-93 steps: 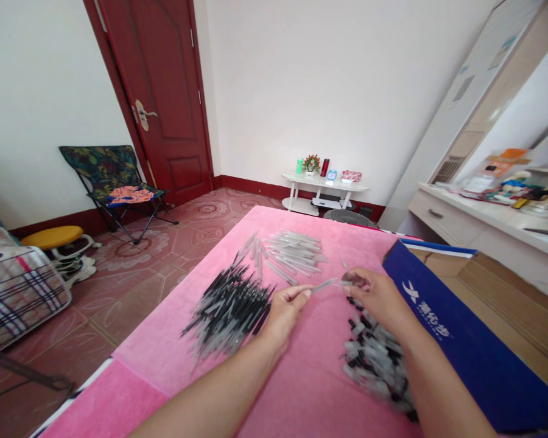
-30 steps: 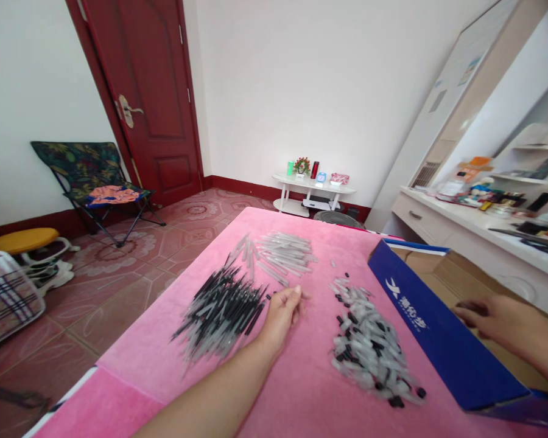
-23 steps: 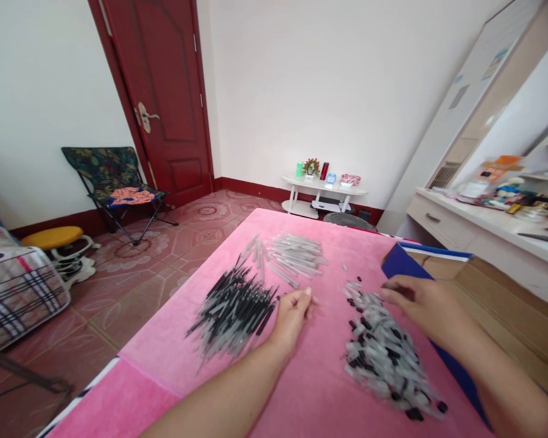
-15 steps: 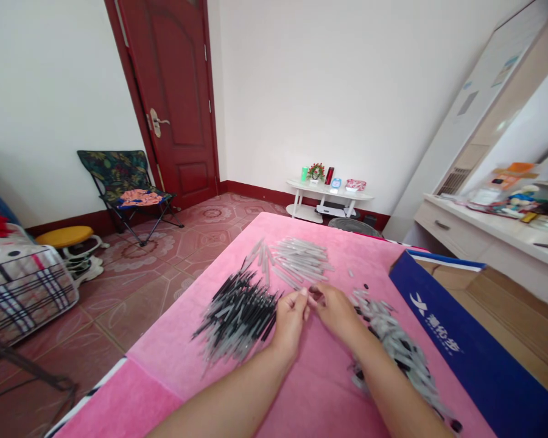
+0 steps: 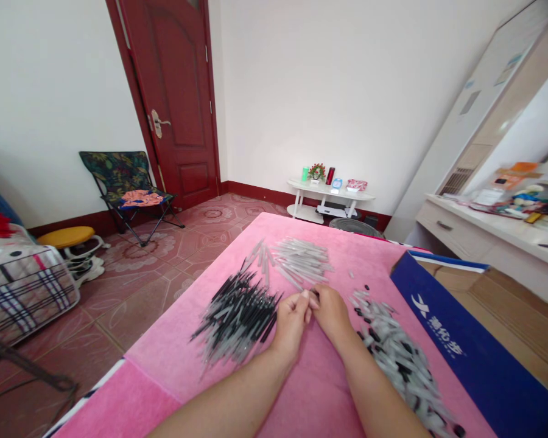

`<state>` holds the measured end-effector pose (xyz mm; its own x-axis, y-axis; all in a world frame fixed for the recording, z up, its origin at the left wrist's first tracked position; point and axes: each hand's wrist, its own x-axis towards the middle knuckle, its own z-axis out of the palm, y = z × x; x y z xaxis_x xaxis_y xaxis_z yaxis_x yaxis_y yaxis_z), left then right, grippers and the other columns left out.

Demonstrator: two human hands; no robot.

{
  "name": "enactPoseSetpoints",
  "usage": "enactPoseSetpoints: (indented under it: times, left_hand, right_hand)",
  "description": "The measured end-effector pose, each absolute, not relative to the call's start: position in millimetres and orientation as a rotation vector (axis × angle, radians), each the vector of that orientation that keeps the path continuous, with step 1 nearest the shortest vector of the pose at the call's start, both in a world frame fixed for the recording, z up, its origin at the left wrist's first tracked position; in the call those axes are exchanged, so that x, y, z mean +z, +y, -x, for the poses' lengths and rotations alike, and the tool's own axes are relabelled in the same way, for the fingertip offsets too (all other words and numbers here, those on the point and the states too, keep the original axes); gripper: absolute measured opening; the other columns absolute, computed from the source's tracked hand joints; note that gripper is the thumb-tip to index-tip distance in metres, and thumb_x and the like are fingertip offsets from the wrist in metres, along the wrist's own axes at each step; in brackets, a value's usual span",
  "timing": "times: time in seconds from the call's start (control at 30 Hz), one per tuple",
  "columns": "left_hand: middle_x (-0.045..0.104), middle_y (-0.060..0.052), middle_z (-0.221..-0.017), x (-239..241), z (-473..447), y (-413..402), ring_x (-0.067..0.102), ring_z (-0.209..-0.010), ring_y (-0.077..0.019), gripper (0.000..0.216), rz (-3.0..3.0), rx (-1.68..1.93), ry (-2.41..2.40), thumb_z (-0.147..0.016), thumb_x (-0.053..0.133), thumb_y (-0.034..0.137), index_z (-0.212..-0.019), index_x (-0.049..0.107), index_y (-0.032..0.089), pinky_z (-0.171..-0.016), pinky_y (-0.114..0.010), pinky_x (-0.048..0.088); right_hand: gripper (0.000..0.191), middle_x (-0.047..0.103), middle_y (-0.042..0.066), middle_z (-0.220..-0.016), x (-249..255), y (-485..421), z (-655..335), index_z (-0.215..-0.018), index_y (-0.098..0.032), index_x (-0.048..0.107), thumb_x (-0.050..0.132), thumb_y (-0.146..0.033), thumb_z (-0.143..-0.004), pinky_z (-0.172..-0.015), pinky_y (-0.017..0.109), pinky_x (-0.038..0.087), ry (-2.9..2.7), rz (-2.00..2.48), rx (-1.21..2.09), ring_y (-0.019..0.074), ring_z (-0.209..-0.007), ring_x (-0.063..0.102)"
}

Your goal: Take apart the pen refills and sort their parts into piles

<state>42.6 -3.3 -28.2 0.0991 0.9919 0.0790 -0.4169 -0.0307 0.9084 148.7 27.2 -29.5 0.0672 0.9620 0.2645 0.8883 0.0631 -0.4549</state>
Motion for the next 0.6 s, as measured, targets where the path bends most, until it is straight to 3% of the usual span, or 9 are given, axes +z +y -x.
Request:
enactPoseSetpoints:
  times: [0.17, 0.4, 0.6]
  left_hand:
    - [0.034, 0.006, -0.044, -31.4, -41.9, -2.2, 0.022, -0.039, -0.0041, 0.041, -0.901, 1.341, 0.801, -0.074, 0.048, 0.05, -0.063, 0.056, 0.012, -0.04, -0.02, 0.014]
    - [0.037, 0.006, -0.051, -26.9, -38.5, 1.0, 0.027, -0.041, -0.0042, 0.036, -0.718, 1.496, 0.757, -0.072, 0.052, 0.051, -0.076, 0.053, 0.015, -0.039, -0.018, 0.017]
    - [0.038, 0.006, -0.049, -21.1, -29.7, 12.0, 0.032, -0.044, -0.0039, 0.031, -0.74, 1.532, 0.701, -0.067, 0.062, 0.042, -0.061, 0.05, 0.013, -0.042, -0.018, 0.023]
  right_hand:
    - [0.03, 0.054, 0.002, -0.055, -25.1, 25.4, -154.8, -0.056, -0.017, 0.051, 0.039, -0.033, -0.078, -0.051, 0.023, 0.029, -1.767, 1.759, 0.268, 0.0125, -0.053, 0.048]
    - [0.028, 0.043, -0.005, -0.046, 10.7, 15.7, -164.0, -0.056, -0.016, 0.049, 0.047, -0.037, -0.074, -0.044, 0.02, 0.029, -1.717, 1.435, 0.821, 0.0086, -0.044, 0.039]
    - [0.021, 0.05, -0.003, -0.053, 26.0, 10.3, -166.3, -0.061, -0.014, 0.054, 0.051, -0.032, -0.071, -0.05, 0.021, 0.033, -1.737, 1.387, 0.766, 0.0098, -0.051, 0.045]
